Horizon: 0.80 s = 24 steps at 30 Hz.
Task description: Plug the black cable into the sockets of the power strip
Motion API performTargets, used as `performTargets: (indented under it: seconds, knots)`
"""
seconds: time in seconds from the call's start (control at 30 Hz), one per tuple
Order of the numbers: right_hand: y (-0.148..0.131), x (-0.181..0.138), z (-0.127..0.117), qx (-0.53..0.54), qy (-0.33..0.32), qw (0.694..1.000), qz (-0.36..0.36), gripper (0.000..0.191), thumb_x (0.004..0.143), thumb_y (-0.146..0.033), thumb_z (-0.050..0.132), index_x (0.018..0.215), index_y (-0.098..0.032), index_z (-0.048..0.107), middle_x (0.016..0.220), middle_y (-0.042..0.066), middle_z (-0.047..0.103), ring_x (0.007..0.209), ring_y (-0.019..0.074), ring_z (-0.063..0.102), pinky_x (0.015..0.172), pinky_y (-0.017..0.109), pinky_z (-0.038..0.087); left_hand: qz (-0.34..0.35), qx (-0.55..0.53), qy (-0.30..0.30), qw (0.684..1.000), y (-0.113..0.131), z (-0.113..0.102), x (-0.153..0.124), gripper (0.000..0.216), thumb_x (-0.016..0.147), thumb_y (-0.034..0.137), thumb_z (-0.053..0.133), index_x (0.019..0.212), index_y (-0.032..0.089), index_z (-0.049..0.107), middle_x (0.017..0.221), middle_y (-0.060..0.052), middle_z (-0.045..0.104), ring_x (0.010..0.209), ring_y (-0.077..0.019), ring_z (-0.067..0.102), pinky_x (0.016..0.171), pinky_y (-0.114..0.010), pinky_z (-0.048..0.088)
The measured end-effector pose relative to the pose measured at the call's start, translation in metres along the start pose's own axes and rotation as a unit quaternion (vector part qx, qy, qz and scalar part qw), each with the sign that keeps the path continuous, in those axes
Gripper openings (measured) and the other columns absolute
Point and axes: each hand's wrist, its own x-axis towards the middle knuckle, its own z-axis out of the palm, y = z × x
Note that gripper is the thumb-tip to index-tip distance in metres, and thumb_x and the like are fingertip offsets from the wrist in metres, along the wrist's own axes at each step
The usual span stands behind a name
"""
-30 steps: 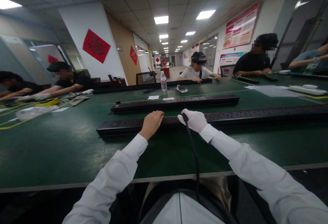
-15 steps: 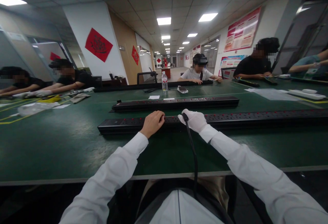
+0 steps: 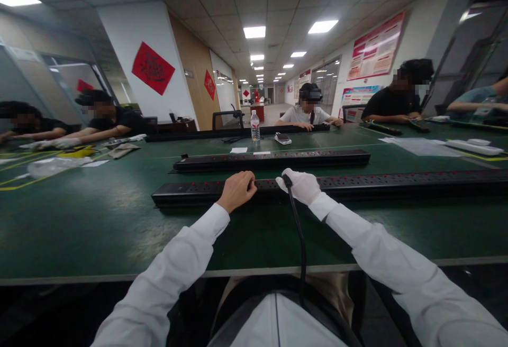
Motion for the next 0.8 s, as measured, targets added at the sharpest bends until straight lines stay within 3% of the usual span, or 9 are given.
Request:
performTargets:
  seconds: [0.8]
  knots:
    - [0.0015,0.0001,0.0006,0.005,-0.004,1.000,-0.007,0.045,0.084,-0.057,0.028,0.086,-0.023,0.057,0.068,0.002,0.065,0.061,0.0145,0.058,0.052,0.023,0.024,0.005,0.018,0.001,1.000,0.0011,-0.0013,0.0002,0.011,0.069,0.013,0.043,0.074,0.019,0.051,0.071,-0.003,0.056,0.069,-0.0153,0.051,0.063,-0.026,0.037]
